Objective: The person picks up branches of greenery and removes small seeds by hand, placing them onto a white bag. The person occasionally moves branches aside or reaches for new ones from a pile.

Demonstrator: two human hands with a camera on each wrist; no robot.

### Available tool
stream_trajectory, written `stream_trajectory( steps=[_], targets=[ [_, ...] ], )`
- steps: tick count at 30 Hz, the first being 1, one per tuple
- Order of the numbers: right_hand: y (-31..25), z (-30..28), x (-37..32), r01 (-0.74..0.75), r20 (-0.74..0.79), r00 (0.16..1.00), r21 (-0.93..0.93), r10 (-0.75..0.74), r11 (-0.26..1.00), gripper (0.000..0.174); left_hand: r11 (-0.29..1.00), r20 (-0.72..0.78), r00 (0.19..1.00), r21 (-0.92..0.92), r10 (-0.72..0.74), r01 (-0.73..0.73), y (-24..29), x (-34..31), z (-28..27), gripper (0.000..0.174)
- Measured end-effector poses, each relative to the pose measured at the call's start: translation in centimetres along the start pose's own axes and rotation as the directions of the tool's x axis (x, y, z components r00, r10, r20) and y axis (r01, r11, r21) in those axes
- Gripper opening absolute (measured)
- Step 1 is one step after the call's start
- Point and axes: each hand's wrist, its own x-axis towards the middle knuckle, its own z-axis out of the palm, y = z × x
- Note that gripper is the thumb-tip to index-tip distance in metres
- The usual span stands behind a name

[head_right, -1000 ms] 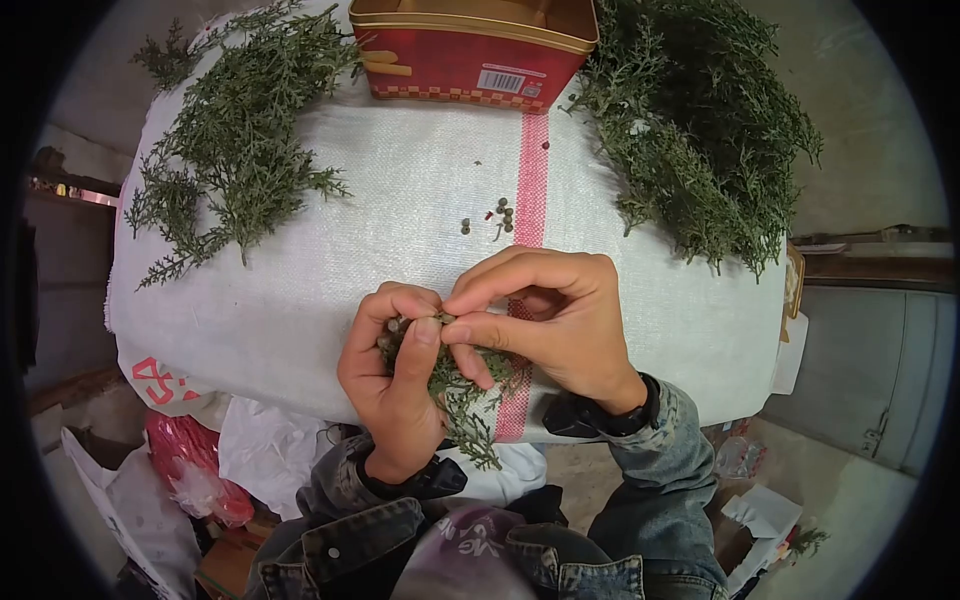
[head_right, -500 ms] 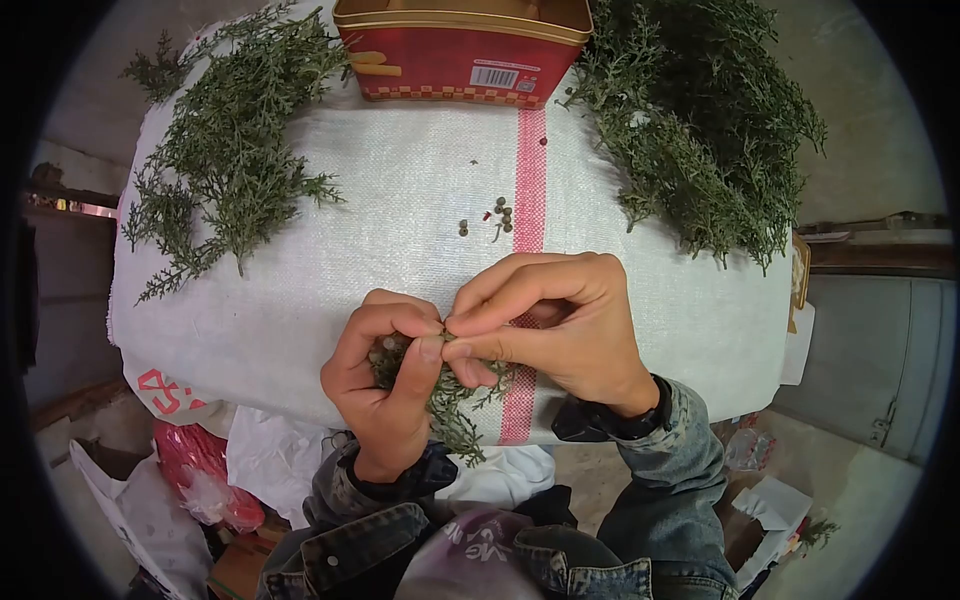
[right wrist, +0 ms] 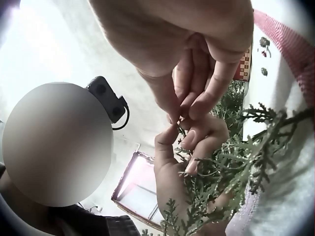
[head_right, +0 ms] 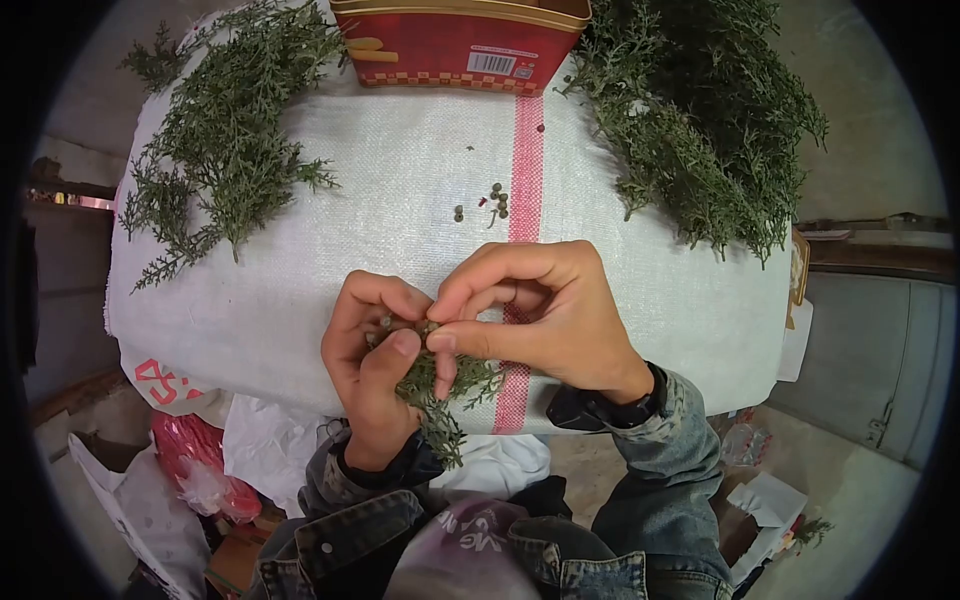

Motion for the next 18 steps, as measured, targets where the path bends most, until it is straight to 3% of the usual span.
stream_trajectory(
  steps=[4, 7, 13, 18],
  targets=[
    [0.5, 0.2, 0.1, 0.034, 0.006, 0.999, -0.004, -0.034, 0.999, 0.020, 0.999, 0.026, 0.998, 0.003, 0.052, -0.052, -0.2, -0.1, -0.6, 0.012],
    [1.0, -0.2, 0.2, 0.054, 0.047, 0.997, -0.001, -0.054, 0.999, 0.020, 0.987, 0.057, 0.994, 0.125, 0.092, -0.098, -0.3, -0.1, -1.0, 0.011],
    [0.7, 0.2, 0.2, 0.052, 0.004, 0.999, 0.025, -0.052, 0.998, 0.022, 0.997, -0.033, 0.999, 0.079, 0.017, -0.014, -0.1, -0.3, -0.6, 0.012],
    [1.1, 0.0, 0.2, 0.126, 0.004, 0.992, -0.107, -0.126, 0.986, 0.020, 0.978, -0.050, 0.997, 0.201, 0.065, -0.053, -0.3, -0.2, -0.9, 0.010]
  ],
)
